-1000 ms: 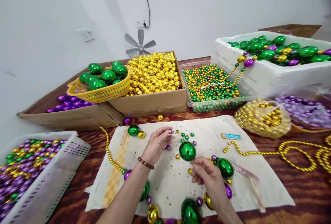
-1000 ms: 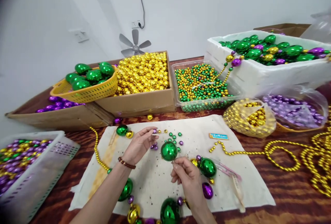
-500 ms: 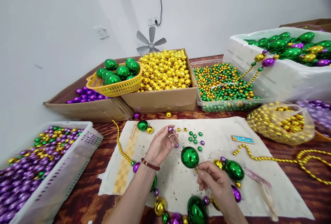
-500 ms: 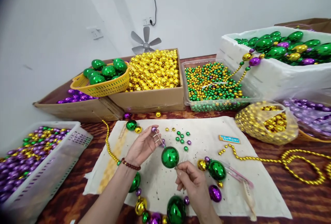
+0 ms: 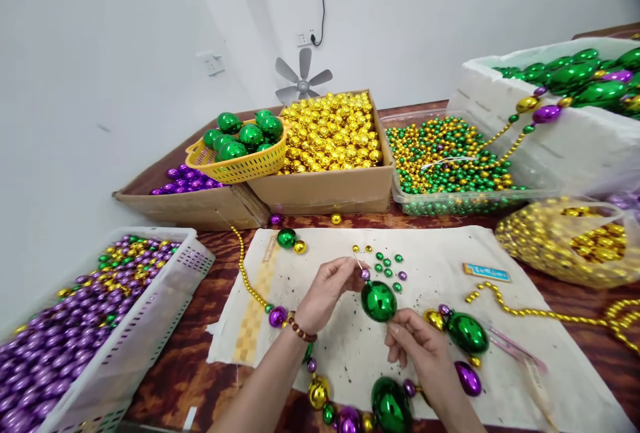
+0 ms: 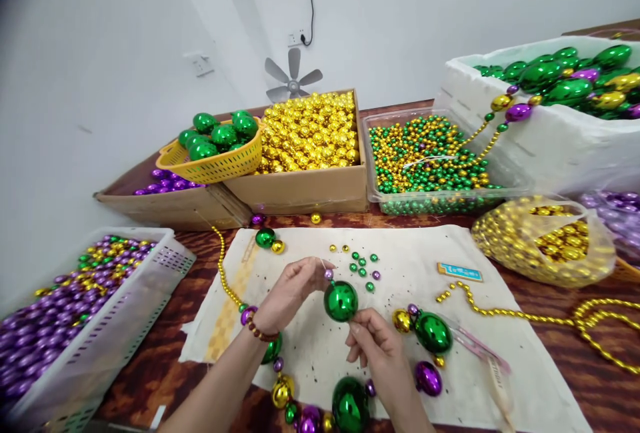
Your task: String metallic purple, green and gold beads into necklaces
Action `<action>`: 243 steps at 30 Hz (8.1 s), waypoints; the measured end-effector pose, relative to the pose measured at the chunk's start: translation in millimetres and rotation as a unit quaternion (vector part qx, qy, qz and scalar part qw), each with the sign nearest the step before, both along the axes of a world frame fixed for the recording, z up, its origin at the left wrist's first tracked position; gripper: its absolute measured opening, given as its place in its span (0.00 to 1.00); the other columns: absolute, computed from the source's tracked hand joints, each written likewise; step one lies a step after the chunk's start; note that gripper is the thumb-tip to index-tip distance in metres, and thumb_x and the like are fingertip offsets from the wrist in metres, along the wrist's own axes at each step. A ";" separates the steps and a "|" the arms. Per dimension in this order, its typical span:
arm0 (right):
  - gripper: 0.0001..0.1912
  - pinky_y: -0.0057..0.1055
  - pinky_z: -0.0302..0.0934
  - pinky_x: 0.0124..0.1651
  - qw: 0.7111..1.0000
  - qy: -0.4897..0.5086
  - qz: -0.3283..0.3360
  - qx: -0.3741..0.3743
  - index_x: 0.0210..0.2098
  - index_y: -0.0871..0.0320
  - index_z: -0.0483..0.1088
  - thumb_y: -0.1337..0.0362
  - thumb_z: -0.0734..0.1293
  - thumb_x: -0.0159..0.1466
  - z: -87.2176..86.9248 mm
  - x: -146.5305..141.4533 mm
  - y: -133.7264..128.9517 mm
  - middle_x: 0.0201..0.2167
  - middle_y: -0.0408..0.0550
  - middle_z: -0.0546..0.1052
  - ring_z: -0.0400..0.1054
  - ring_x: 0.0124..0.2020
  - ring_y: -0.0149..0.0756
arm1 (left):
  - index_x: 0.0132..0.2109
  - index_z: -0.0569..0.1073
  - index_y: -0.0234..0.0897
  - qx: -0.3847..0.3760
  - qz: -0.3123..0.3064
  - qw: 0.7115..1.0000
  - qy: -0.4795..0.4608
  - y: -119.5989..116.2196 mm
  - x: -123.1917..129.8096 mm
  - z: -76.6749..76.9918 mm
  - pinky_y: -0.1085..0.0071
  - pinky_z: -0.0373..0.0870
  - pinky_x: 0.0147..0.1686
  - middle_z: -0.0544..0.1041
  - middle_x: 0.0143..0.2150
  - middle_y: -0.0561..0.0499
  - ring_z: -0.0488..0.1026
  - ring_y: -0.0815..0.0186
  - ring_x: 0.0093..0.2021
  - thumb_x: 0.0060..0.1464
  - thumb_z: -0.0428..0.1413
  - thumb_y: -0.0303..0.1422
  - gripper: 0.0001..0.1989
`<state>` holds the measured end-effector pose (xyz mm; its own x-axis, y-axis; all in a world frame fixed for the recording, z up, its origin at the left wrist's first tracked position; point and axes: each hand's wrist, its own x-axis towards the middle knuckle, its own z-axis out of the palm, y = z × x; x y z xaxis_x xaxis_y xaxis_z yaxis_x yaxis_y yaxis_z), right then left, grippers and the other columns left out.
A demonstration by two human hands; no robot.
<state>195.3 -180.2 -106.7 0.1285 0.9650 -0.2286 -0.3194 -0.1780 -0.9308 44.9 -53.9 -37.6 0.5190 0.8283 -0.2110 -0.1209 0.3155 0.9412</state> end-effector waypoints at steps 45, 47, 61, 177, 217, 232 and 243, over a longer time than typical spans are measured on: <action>0.18 0.26 0.51 0.24 0.997 -0.066 0.033 -0.006 0.30 0.59 0.71 0.50 0.64 0.64 8.8 -5.3 2.0 0.22 0.46 0.73 0.62 0.23 0.32 | 0.50 0.70 0.38 0.001 0.145 0.989 -0.008 32.9 -55.1 -1.7 0.58 0.72 0.46 0.73 0.41 0.49 0.77 0.63 0.38 0.51 0.61 0.35 0.18; 0.18 0.26 0.52 0.25 0.995 -0.081 0.052 -0.011 0.30 0.59 0.70 0.50 0.63 0.65 9.4 -5.0 1.0 0.22 0.45 0.72 0.62 0.23 0.32 | 0.47 0.72 0.38 -0.029 0.164 0.984 -0.066 25.3 -46.0 6.8 0.58 0.72 0.47 0.75 0.40 0.49 0.77 0.62 0.39 0.50 0.63 0.33 0.17; 0.15 0.27 0.56 0.27 0.991 -0.118 0.062 0.005 0.30 0.58 0.69 0.53 0.63 0.65 11.1 -8.8 -3.8 0.24 0.44 0.72 0.66 0.25 0.33 | 0.51 0.73 0.34 -0.141 0.183 0.953 -0.196 17.0 -26.8 17.4 0.66 0.74 0.48 0.77 0.46 0.44 0.76 0.64 0.43 0.57 0.58 0.36 0.15; 0.08 0.21 0.66 0.21 0.950 -0.093 0.160 0.251 0.38 0.59 0.72 0.60 0.66 0.65 192.7 76.5 94.5 0.26 0.42 0.76 0.75 0.24 0.30 | 0.38 0.76 0.39 0.255 -0.001 0.886 0.388 -90.6 -3.2 -58.5 0.66 0.67 0.38 0.73 0.36 0.48 0.72 0.61 0.36 0.61 0.47 0.37 0.14; 0.06 0.20 0.62 0.22 0.950 -0.082 0.190 0.233 0.39 0.61 0.73 0.65 0.65 0.65 167.4 46.8 84.8 0.27 0.43 0.78 0.75 0.25 0.29 | 0.42 0.73 0.39 0.285 -0.038 0.843 0.454 -77.8 -30.4 -31.9 0.67 0.64 0.37 0.78 0.39 0.47 0.74 0.59 0.39 0.63 0.45 0.39 0.14; 0.07 0.22 0.62 0.25 0.975 0.026 0.171 0.138 0.41 0.59 0.74 0.67 0.65 0.65 111.2 20.9 75.9 0.29 0.44 0.78 0.74 0.28 0.30 | 0.45 0.74 0.40 0.298 0.052 0.798 0.521 -16.2 -91.5 -32.8 0.66 0.66 0.42 0.78 0.42 0.49 0.74 0.60 0.41 0.61 0.47 0.43 0.15; 0.09 0.24 0.63 0.27 0.996 0.011 0.089 0.018 0.41 0.60 0.72 0.61 0.66 0.65 46.6 16.8 45.5 0.28 0.47 0.78 0.72 0.28 0.31 | 0.55 0.67 0.39 0.362 -0.002 0.751 0.552 11.1 -65.9 -35.1 0.65 0.69 0.42 0.69 0.47 0.44 0.72 0.60 0.41 0.62 0.46 0.38 0.17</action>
<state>212.1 -134.8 -60.1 -0.0505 0.9795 -0.1950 -0.3056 -0.2010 -0.9307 -21.1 -42.8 -72.8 0.3619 0.9322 -0.0103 0.8590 -0.3291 0.3922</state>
